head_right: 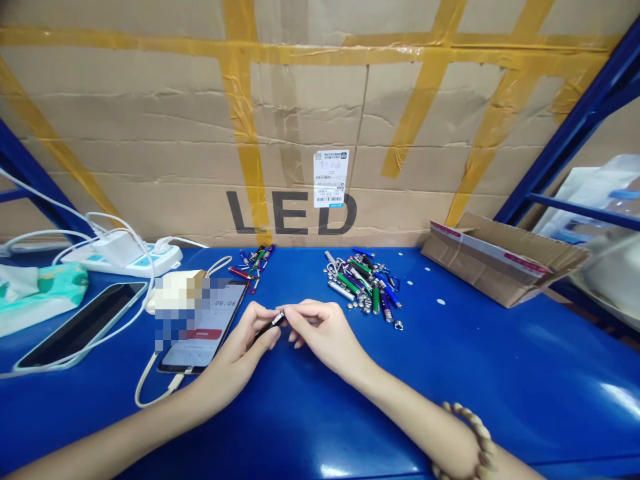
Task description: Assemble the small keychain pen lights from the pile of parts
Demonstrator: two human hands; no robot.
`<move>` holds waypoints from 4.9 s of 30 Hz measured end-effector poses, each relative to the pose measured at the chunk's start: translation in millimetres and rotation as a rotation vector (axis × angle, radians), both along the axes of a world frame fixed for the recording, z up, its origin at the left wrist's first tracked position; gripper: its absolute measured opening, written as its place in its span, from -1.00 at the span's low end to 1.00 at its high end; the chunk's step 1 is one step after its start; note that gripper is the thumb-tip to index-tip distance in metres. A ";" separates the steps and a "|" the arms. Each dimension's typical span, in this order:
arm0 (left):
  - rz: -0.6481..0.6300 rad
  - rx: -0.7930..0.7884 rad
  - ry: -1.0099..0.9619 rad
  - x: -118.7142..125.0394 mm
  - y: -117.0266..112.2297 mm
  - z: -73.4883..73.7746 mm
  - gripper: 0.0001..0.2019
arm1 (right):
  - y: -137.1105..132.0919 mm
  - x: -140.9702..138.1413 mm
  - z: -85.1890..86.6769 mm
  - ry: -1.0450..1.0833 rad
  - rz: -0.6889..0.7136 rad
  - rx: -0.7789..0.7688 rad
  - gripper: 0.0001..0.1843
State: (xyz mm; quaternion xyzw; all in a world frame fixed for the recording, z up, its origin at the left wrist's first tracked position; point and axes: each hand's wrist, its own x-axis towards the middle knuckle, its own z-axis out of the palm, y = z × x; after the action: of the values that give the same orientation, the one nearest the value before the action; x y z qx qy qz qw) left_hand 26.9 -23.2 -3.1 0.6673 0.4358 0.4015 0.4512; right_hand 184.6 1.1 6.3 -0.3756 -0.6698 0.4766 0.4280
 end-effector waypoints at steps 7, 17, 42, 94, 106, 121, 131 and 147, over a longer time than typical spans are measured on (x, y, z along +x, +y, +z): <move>-0.079 -0.065 0.049 0.5 -1.5 2.1 -0.85 | -0.7 -0.2 -3.3 0.087 -0.031 -0.045 -0.69; -0.410 -0.576 -0.462 -3.1 8.1 11.4 -0.73 | 1.4 2.5 -1.6 0.095 -0.037 0.022 -0.72; -0.054 0.326 0.622 -18.9 13.9 5.3 -0.92 | 21.3 23.1 -0.7 -0.338 -0.237 0.410 -0.77; -0.261 0.304 0.859 58.8 56.0 21.6 -0.91 | 27.5 58.3 39.6 -0.852 -0.510 0.539 -0.79; 0.087 0.188 1.007 41.3 72.7 21.3 -0.71 | 30.7 62.7 36.7 -0.864 -0.528 0.545 -0.78; 0.148 0.233 0.906 39.7 98.6 25.2 -0.73 | 25.7 54.6 34.8 -0.876 -0.514 0.530 -0.78; 0.263 0.258 1.112 -12.1 145.4 29.8 -0.73 | 29.6 54.6 29.6 -0.885 -0.508 0.534 -0.75; 0.418 0.280 1.134 21.0 155.6 18.8 -0.72 | 33.9 52.2 23.0 -0.924 -0.499 0.524 -0.72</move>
State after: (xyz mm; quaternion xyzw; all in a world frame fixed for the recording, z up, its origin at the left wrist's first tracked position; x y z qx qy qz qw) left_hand 47.9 132.5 15.7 0.7301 0.6724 0.1178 -0.0309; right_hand 236.8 34.9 29.3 -0.5725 -0.7737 -0.0330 0.2694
